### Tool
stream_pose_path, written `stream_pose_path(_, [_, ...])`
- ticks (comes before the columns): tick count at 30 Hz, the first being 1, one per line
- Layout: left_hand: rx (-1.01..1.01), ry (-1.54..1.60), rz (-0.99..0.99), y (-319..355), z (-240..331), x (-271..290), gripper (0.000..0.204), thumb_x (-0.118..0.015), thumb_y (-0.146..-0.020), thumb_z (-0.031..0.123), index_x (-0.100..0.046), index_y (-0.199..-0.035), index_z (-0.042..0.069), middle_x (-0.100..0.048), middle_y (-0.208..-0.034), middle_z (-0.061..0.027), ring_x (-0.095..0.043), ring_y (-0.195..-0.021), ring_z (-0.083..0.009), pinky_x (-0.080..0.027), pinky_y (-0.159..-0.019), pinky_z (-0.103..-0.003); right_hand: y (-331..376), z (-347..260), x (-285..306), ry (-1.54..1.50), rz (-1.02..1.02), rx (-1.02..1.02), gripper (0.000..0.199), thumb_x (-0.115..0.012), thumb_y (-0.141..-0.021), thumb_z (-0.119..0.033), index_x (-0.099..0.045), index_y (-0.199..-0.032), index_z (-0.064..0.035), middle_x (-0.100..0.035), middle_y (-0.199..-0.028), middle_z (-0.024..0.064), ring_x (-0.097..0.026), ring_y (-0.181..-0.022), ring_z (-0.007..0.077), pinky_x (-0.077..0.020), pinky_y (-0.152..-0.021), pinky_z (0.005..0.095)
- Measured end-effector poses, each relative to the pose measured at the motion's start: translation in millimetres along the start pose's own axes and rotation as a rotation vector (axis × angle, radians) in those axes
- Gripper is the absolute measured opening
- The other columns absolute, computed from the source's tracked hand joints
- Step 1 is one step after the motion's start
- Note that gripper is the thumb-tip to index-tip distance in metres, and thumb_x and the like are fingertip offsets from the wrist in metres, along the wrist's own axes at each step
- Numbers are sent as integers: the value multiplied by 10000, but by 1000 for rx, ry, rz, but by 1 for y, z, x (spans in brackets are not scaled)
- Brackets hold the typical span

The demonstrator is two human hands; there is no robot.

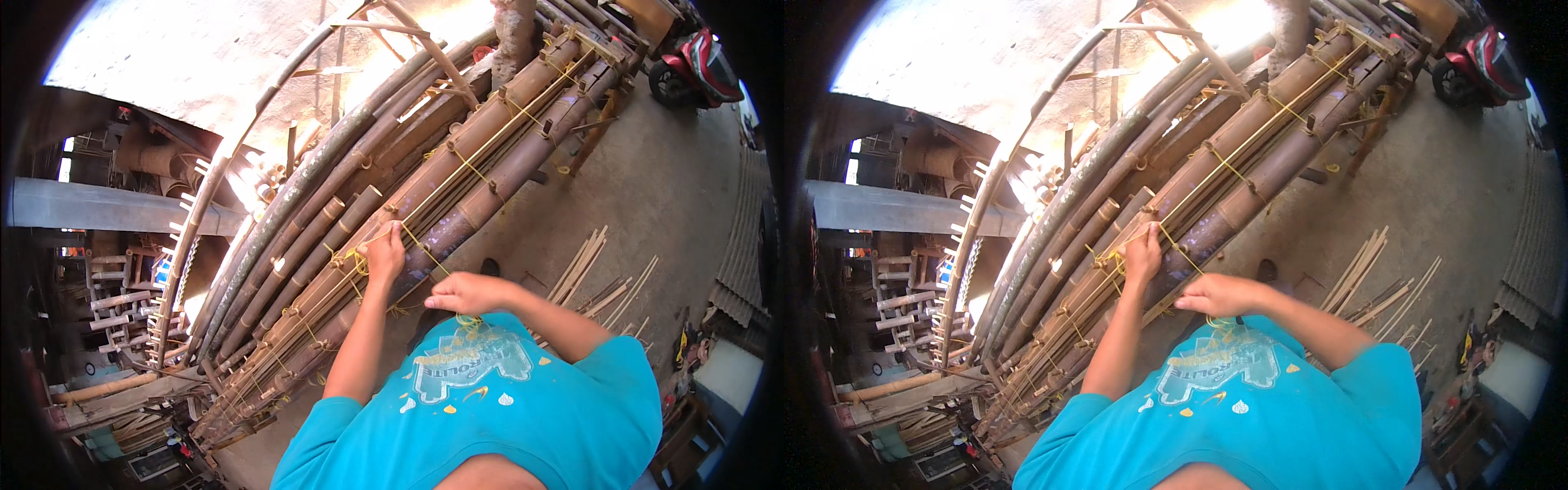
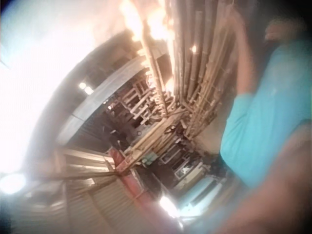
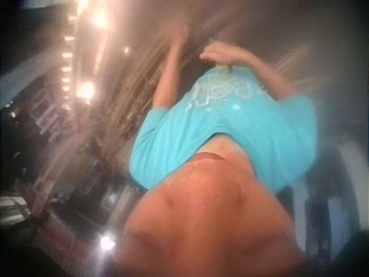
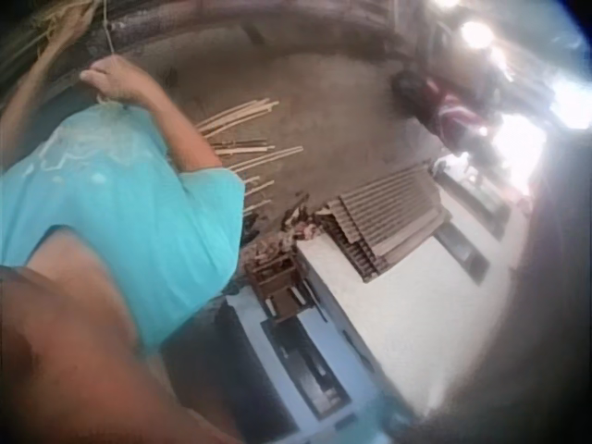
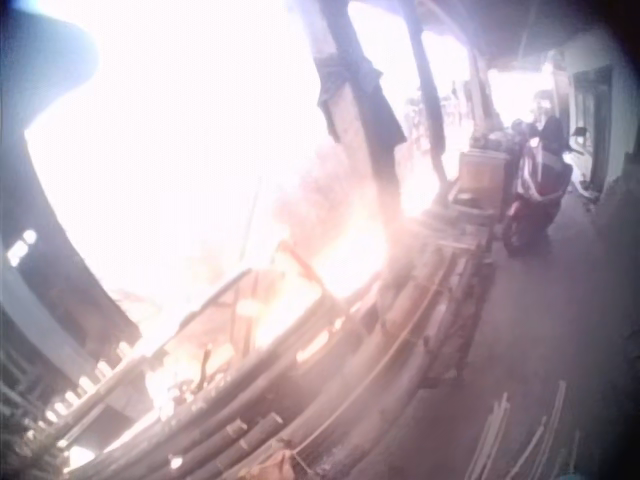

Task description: The person repeatedly picks up thin bamboo sticks from the floor and places them on a horizontal rack. They then use yellow string to tie the sticks to the rack, securing them in place. The process is repeated multiple times throughout the clip.

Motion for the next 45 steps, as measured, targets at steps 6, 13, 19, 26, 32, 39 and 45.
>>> stream_pose_path(6, [42, 543, 15, -25, 9, 10, 287, -498, -1037, 200, -686, -1006, -15, -708, -859, -80, -658, -832, -134, -502, -771, -287, -39, 100, -26, 107, 258, 68, 448, -563, -975, -398, -593, -768, -1, -605, -718, 223, -573, -657, 402, -456, -641, 482])
stream_pose_path(13, [56, 59, 180, -127, -63, -4, 360, -494, -997, 310, -686, -1010, 5, -707, -879, -176, -686, -836, -321, -517, -769, -417, -56, 118, -65, 793, -52, -167, 344, -623, -920, -382, -704, -951, -49, -663, -921, 181, -644, -908, 362, -478, -839, 486])
stream_pose_path(19, [-45, 7, -20, -97, -54, 34, 350, -498, -983, 308, -671, -1107, 30, -685, -1025, -235, -656, -977, -400, -503, -868, -461, -73, 6, -123, 718, 1, -2, 372, -602, -926, -355, -658, -1157, -69, -672, -1136, 118, -632, -1081, 301, -397, -1009, 527])
stream_pose_path(26, [51, 163, -523, 56, -137, 107, 311, -617, -931, 251, -637, -1143, 25, -679, -1117, -225, -638, -1083, -375, -488, -921, -430, -113, 62, -148, -1687, 881, 147, 392, -522, -951, -439, -671, -1088, -104, -687, -1067, 117, -642, -1054, 263, -412, -1000, 504])
stream_pose_path(32, [-17, 49, -146, 74, -150, 67, 341, -539, -971, 306, -536, -1217, 70, -620, -1189, -176, -582, -1012, -354, -400, -968, -462, -193, -126, -155, 168, 427, 227, 461, -435, -968, -503, -705, -1028, -136, -685, -1069, 168, -629, -1098, 290, -376, -1038, 537])
stream_pose_path(39, [37, 33, -109, 75, -117, 98, 355, -469, -995, 344, -678, -1146, 101, -699, -1098, -149, -618, -1069, -348, -318, -1008, -464, -250, -57, -57, 510, 384, -164, 615, -357, -1010, -531, -707, -1128, -39, -664, -1160, 199, -580, -1167, 332, -347, -1036, 513])
stream_pose_path(45, [16, -41, 7, 81, -135, 100, 288, -504, -983, 332, -696, -1093, 147, -711, -915, -141, -674, -909, -267, -367, -879, -435, -120, -61, -142, 451, -30, 219, 403, -515, -976, -362, -685, -802, -42, -684, -842, 198, -651, -860, 371, -488, -830, 461])
Point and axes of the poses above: each hand's wrist, its own y-axis away from the middle knuckle, its own x-axis out of the back of the hand, z = x × y, the point moved 5 cm from there along -y, towards the middle knuckle
